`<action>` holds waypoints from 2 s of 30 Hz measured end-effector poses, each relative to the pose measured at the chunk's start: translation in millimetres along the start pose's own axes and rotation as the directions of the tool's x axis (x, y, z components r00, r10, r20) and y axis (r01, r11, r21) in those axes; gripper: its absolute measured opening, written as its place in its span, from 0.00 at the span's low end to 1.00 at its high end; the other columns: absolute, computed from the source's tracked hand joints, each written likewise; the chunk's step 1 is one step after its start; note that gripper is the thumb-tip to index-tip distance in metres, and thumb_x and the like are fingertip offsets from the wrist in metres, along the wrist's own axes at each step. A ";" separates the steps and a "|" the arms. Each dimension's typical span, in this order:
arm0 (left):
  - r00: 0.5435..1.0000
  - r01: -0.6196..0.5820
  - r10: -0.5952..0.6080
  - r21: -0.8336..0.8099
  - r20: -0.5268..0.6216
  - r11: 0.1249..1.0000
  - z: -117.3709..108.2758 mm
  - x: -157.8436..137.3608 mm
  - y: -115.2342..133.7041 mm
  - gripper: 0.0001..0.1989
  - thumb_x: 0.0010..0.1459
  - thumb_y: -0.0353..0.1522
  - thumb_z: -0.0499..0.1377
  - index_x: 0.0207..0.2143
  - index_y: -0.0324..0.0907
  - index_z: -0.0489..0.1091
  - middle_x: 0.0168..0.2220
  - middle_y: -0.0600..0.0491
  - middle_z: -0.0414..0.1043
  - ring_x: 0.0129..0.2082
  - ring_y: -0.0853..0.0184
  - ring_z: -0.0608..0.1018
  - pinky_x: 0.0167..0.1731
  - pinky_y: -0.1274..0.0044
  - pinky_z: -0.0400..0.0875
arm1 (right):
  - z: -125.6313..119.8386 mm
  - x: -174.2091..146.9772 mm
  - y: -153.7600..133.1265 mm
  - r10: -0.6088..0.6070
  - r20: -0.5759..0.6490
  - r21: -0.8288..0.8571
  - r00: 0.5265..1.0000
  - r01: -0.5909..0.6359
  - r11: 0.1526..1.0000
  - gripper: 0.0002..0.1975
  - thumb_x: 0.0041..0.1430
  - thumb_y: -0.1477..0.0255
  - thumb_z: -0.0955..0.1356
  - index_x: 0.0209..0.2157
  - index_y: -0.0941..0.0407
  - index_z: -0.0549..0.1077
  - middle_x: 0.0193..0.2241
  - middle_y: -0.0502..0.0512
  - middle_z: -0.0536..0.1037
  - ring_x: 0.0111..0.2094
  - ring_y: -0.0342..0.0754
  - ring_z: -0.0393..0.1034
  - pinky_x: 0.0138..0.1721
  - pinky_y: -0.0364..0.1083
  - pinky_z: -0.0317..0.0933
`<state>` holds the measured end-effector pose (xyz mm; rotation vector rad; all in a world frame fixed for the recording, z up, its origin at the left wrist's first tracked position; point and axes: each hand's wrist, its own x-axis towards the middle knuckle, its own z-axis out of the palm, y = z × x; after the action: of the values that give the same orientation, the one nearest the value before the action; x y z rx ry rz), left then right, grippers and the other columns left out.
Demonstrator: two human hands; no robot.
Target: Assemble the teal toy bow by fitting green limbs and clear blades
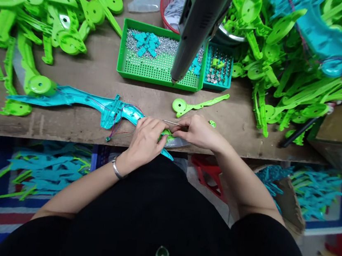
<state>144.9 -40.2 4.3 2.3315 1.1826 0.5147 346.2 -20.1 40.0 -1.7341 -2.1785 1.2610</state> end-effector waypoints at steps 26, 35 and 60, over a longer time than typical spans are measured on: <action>0.960 -0.266 0.277 0.205 -0.028 0.942 1.1 -38.2 -8.1 0.16 0.66 0.33 0.56 0.54 0.40 0.72 0.49 0.43 0.76 0.50 0.54 0.73 0.52 0.60 0.65 | 12.1 2.0 -22.6 0.079 -0.052 -0.287 0.996 -0.091 0.954 0.08 0.52 0.74 0.67 0.28 0.56 0.80 0.29 0.57 0.81 0.28 0.49 0.71 0.29 0.46 0.52; 0.965 -0.256 0.262 0.163 -0.021 0.953 7.9 -37.1 -12.3 0.18 0.66 0.36 0.56 0.55 0.39 0.71 0.51 0.40 0.73 0.52 0.52 0.73 0.54 0.57 0.68 | 18.2 -1.0 -22.2 0.074 -0.133 -0.369 0.988 -0.118 0.922 0.08 0.54 0.71 0.68 0.28 0.57 0.80 0.28 0.59 0.81 0.27 0.49 0.70 0.28 0.47 0.49; 0.948 -0.306 0.315 0.150 -0.040 0.940 0.4 -17.8 -38.5 0.30 0.60 0.47 0.61 0.59 0.39 0.67 0.50 0.37 0.70 0.51 0.48 0.70 0.53 0.55 0.68 | -14.9 -57.6 103.2 0.233 -0.773 -0.049 0.590 -0.421 0.906 0.12 0.61 0.75 0.61 0.44 0.56 0.71 0.40 0.63 0.73 0.43 0.55 0.68 0.50 0.56 0.62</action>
<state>110.5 -35.1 -19.8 2.6626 0.9043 0.6351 454.1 -58.8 7.7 -2.2693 -1.5575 0.1603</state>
